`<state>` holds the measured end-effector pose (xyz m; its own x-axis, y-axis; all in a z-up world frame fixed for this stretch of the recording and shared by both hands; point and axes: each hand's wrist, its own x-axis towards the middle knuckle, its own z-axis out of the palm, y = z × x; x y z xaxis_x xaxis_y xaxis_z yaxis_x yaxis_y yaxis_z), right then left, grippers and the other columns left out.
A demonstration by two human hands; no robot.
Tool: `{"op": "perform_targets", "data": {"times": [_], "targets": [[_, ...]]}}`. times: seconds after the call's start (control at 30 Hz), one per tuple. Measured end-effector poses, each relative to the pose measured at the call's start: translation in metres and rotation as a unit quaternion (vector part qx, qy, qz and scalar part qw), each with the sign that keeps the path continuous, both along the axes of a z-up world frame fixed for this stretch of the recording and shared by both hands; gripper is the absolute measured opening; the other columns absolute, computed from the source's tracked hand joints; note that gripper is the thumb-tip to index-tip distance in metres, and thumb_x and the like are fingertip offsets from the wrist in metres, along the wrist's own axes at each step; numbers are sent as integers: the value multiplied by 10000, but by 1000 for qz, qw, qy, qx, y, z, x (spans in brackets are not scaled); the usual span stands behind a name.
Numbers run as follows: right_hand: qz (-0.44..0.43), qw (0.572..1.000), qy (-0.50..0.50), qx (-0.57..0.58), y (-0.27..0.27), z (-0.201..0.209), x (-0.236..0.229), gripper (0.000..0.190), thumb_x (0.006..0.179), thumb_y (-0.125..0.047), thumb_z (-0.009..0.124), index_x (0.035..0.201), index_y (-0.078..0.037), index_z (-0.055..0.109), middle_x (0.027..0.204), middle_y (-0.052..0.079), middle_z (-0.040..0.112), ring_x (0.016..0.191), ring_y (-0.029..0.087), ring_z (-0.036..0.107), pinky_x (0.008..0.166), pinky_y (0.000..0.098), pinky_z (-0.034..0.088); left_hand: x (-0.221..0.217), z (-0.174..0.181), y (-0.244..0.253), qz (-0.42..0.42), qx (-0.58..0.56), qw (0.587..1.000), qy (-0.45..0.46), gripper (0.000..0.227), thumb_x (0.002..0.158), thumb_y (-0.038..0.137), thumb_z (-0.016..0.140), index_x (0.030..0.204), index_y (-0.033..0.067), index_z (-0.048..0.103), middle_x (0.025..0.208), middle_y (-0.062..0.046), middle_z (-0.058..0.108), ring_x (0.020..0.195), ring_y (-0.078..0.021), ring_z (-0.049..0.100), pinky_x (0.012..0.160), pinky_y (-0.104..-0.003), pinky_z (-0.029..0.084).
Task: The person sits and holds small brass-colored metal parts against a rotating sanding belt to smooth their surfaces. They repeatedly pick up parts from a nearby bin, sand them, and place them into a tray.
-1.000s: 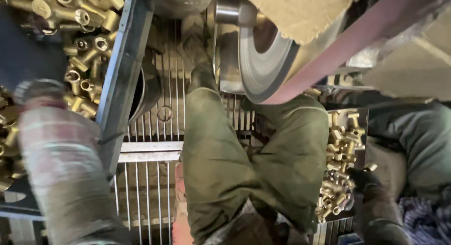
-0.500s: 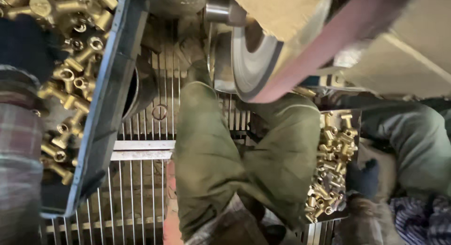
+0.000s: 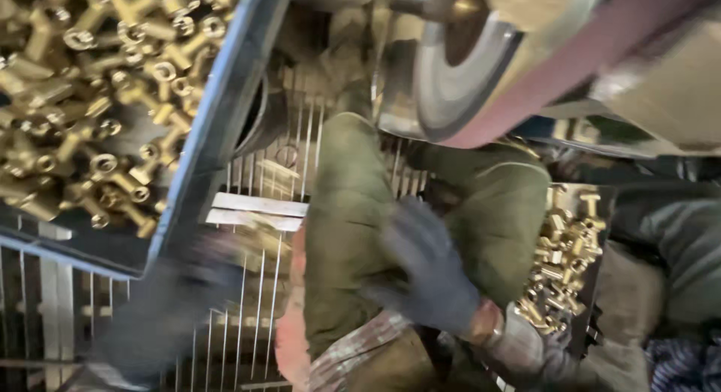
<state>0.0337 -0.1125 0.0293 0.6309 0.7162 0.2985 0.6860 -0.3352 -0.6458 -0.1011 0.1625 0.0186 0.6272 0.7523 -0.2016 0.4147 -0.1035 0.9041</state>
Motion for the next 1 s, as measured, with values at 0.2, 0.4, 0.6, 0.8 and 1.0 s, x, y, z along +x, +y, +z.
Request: {"op": "perform_targets", "data": {"times": [0.2, 0.4, 0.6, 0.8, 1.0], "targets": [[219, 847, 362, -321, 39, -27, 6, 694, 796, -321, 894, 1392, -178, 568, 1191, 61, 683, 1060, 263, 697, 917, 387, 552, 25, 6, -20, -30, -9, 999, 37, 381, 918, 124, 633, 1272, 21, 536, 1092, -205, 613, 950, -372, 615, 787, -450, 507], [-102, 689, 717, 29, -14, -32, 2, 742, 699, -22, 844, 1362, -97, 519, 1093, 58, 655, 991, 168, 630, 831, 334, 553, 79, -34, -63, -212, 167, 956, 119, 422, 878, 161, 641, 1269, 33, 547, 1103, -222, 635, 956, -409, 633, 796, -477, 511], [30, 946, 314, 76, -43, -19, 11, 683, 779, -126, 896, 1326, -109, 489, 1308, 113, 620, 1130, 281, 625, 967, 385, 533, 88, -35, -104, -222, -89, 970, -53, 282, 1023, 53, 462, 1297, 42, 525, 1168, -160, 619, 1063, -289, 624, 917, -378, 532], [-34, 958, 281, 31, -59, -28, -4, 717, 765, -204, 876, 1354, -68, 490, 1157, 90, 653, 1028, 277, 699, 880, 384, 569, 97, -16, -142, -399, -98, 903, -125, 392, 1025, 28, 469, 1414, 30, 514, 1155, -79, 611, 915, -144, 594, 807, -258, 505], [-30, 949, 311, -49, -77, -68, 30, 606, 798, -302, 912, 1259, -99, 574, 1063, 66, 697, 957, 268, 734, 854, 361, 583, 131, -57, -155, -386, -280, 877, -61, 402, 960, 40, 580, 1362, 41, 570, 1033, 28, 659, 770, -31, 543, 683, -222, 500]]}}
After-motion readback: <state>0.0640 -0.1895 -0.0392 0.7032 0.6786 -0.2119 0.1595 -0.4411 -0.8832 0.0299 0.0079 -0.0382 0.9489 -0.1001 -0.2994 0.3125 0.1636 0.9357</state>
